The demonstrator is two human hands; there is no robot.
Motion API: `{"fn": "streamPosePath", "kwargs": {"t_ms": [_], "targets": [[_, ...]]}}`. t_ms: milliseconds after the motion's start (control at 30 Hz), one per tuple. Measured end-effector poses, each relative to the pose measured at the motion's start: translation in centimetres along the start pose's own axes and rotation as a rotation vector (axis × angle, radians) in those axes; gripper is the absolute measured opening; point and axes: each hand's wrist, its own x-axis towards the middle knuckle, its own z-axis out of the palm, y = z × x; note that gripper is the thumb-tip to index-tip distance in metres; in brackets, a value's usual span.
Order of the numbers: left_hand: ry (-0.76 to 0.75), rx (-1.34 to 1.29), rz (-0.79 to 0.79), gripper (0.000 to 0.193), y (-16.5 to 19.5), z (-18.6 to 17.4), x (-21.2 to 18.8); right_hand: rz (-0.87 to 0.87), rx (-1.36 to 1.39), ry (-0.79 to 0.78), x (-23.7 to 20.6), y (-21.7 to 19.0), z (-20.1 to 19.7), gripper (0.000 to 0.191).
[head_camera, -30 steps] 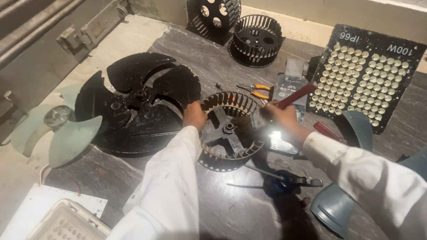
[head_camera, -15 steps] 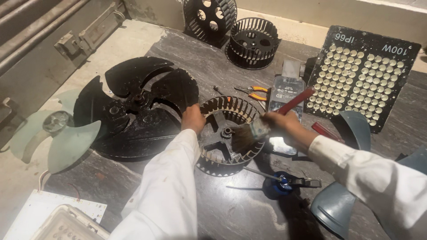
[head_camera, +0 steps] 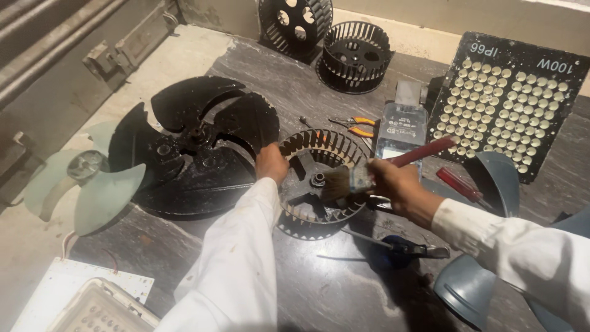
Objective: The person cleans a cylindrical fan motor housing on the floor using a brush and a spray bottle. They scrub the interior and exterior of the housing, flip it over, and continue cleaning while other fan parts lie nearby.
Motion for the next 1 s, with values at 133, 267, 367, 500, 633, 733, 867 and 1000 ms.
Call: {"fn": "streamPosePath", "kwargs": {"t_ms": [133,267,367,500,633,733,867,1000], "targets": [[0.035,0.006,-0.054,0.032,0.4,-0.1,-0.2,-0.133,0.044,0.143,0.2,-1.2,0.6,0.02],[0.035,0.023,-0.076,0.029,0.7,0.0,-0.4,-0.079,-0.028,0.097,-1.5,0.8,2.1,0.019],[0.025,0.03,-0.082,0.027,0.8,-0.1,-0.6,-0.017,-0.075,0.041,-2.0,1.4,1.3,0.024],[0.058,0.034,-0.078,0.027,0.8,-0.3,-0.8,-0.162,0.057,0.14,0.6,-0.7,0.3,0.025],[0.055,0.03,-0.077,0.023,0.8,-0.3,-0.8,-0.309,-0.026,0.112,3.0,-1.8,1.7,0.027],[0.057,0.035,-0.049,0.023,0.7,-0.4,-0.8,-0.365,-0.281,-0.066,2.1,-1.5,3.2,0.028],[0.052,0.044,-0.036,0.023,0.2,-0.3,-0.7,-0.39,-0.431,-0.127,0.7,-5.1,3.0,0.035],[0.07,0.035,-0.034,0.022,-0.1,0.1,-0.5,-0.649,-0.849,-0.168,-0.8,-6.1,2.9,0.034]]}}
